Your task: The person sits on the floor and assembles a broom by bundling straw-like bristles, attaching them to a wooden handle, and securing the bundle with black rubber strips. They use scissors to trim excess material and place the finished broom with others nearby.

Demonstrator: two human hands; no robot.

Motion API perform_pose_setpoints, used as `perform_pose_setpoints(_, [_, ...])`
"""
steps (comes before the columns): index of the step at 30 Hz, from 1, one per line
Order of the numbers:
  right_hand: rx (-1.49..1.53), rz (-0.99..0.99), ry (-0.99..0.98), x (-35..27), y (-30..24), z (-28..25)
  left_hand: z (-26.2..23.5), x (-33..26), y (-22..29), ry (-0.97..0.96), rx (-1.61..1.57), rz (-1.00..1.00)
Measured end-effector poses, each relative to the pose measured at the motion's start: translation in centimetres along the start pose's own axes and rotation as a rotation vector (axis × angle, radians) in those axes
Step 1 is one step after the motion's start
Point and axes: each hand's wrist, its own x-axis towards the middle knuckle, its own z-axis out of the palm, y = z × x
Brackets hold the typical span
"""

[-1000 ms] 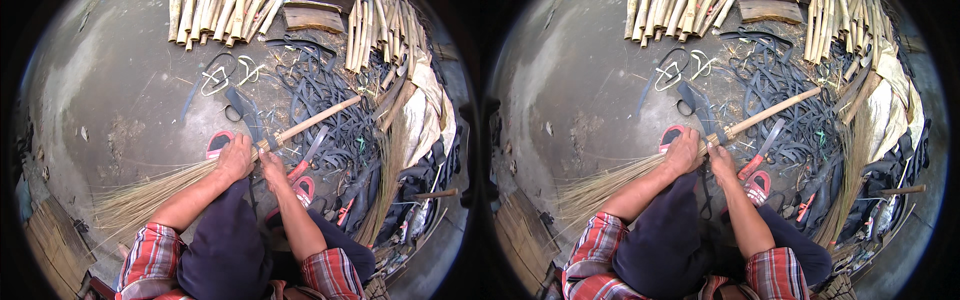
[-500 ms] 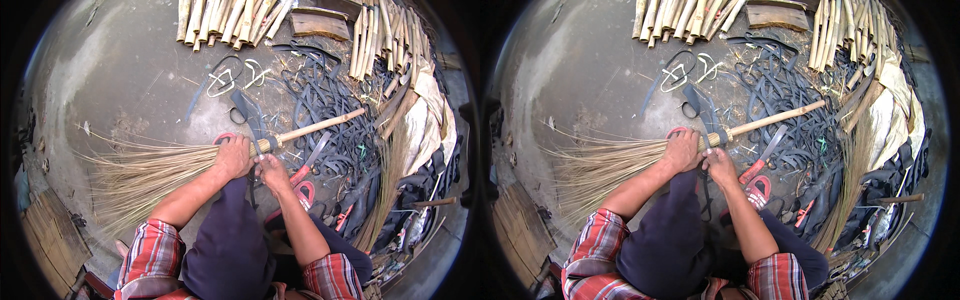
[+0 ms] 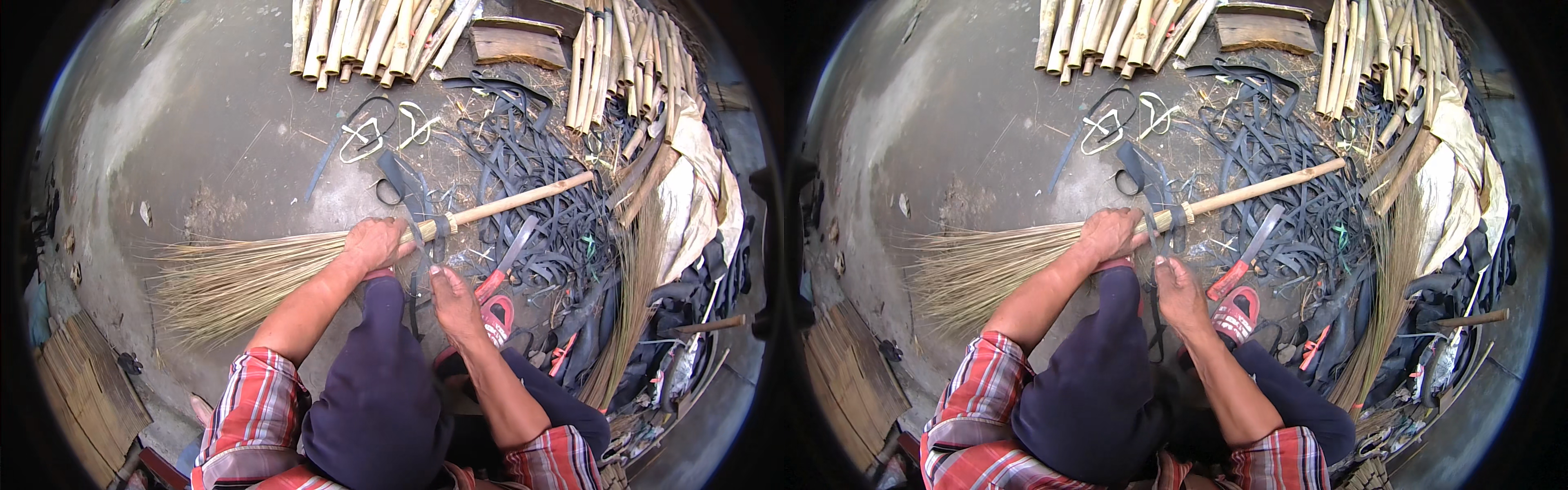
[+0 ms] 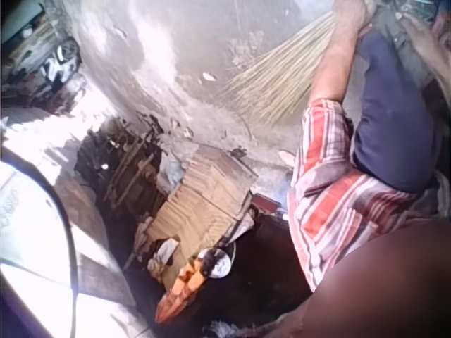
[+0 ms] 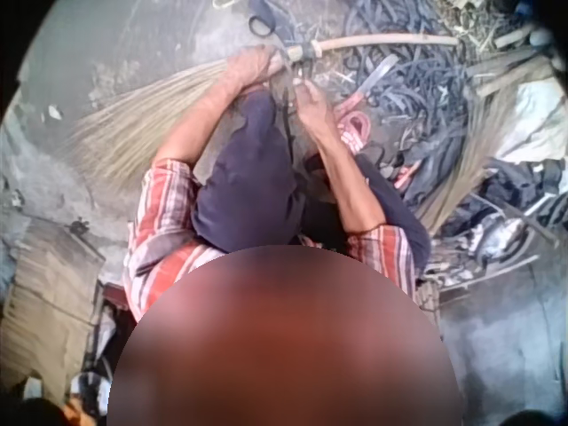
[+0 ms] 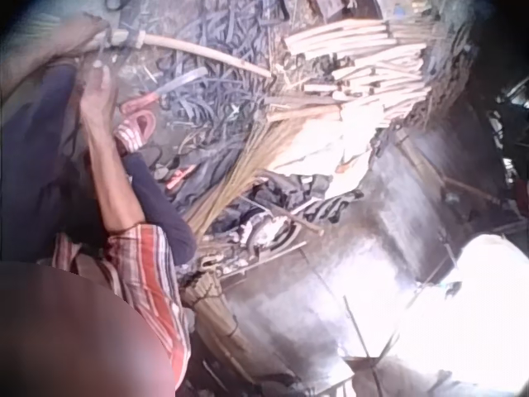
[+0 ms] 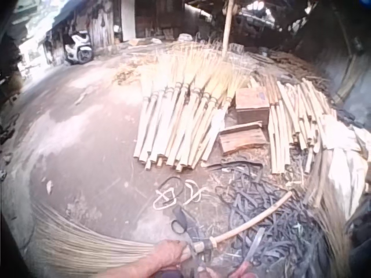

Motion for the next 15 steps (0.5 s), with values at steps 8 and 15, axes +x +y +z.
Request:
perform_pose_setpoints(8, [-0.397, -0.236, -0.058, -2.8, 2.4, -4.2, -3.9, -0.4, -0.4, -0.129, -0.406, -0.028])
perform_pose_setpoints(15, [-0.791, -0.446, -0.157, 5.0, 3.2, -7.2, -4.5, -2.8, 0.9, -0.582, -1.106, 0.190])
